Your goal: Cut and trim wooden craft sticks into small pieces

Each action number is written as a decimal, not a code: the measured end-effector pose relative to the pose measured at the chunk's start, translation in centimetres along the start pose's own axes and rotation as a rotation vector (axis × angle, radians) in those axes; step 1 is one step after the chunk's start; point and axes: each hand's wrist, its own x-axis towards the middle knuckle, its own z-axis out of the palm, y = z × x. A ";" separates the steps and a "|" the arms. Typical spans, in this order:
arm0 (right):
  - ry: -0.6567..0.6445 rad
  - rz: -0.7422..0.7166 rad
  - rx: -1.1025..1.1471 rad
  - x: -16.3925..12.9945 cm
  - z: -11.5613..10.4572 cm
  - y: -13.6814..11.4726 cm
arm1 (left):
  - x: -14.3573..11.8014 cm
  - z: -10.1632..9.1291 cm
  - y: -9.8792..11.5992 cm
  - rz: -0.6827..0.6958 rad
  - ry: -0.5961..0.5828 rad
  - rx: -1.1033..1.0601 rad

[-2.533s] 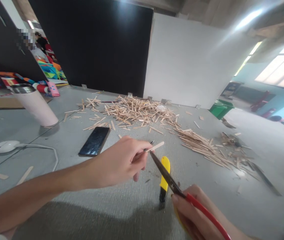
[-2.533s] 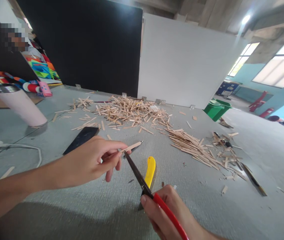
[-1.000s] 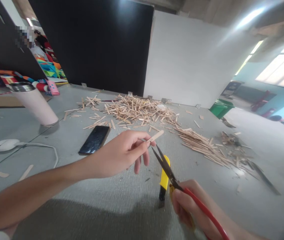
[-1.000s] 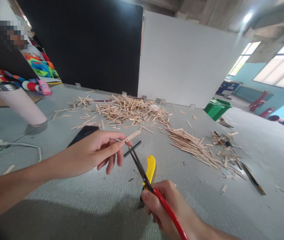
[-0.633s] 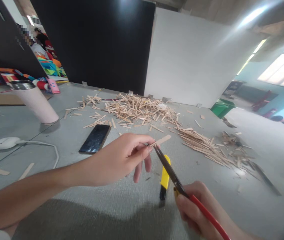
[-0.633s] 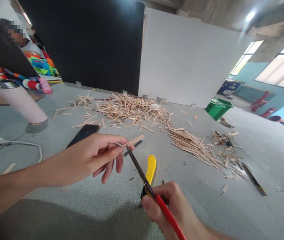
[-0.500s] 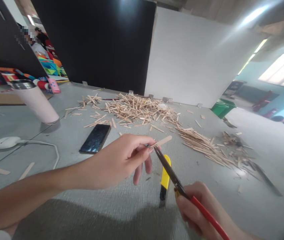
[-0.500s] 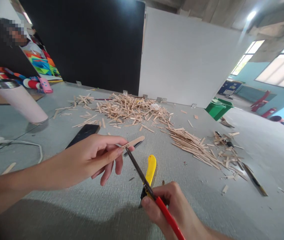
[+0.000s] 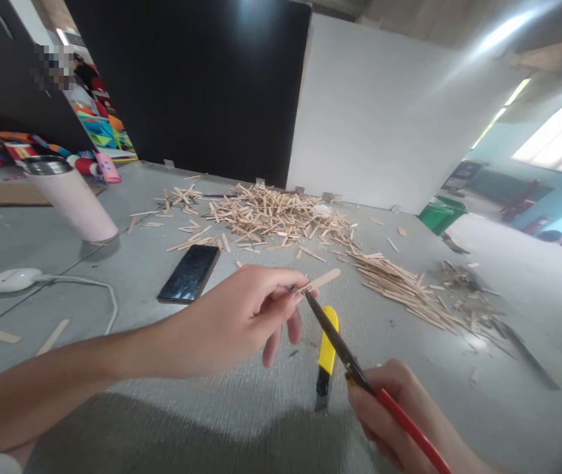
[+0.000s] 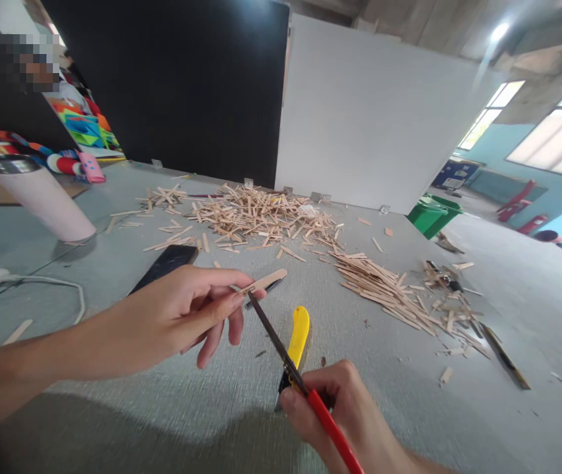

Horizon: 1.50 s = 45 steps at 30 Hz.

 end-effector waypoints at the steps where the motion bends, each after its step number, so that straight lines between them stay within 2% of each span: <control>1: -0.001 -0.004 -0.001 0.0 0.0 0.0 | 0.0 0.0 0.0 -0.001 -0.003 0.000; 7: 0.001 -0.017 -0.043 0.4 0.0 0.1 | 0.2 -0.1 -0.1 0.009 0.007 0.049; 13: 0.034 -0.089 -0.033 0.3 0.1 0.4 | 0.3 -0.1 0.0 0.009 0.008 0.145; 17: -0.036 0.007 0.018 -0.4 -0.2 0.2 | 0.4 -0.3 -0.3 0.038 0.030 0.235; 20: -0.002 0.093 0.101 -0.7 -0.3 0.4 | 0.5 -0.3 -0.7 0.053 0.056 0.302; 23: 0.039 0.105 0.159 -0.8 -0.1 0.9 | 0.6 -0.3 -0.7 0.042 0.046 0.273; 27: 0.029 0.132 0.202 -0.6 0.1 1.6 | 0.7 -0.4 -0.5 0.010 0.029 0.141; 33: 0.008 0.040 0.127 -0.6 -0.5 2.5 | 0.7 -0.4 -0.3 0.005 0.020 0.091; 36: 0.005 0.042 0.137 -0.6 -0.5 2.8 | 0.6 -0.3 -0.2 0.015 0.022 0.073; 45: 0.046 0.112 0.160 -0.6 0.0 1.4 | 0.3 -0.2 -0.2 0.016 0.011 0.077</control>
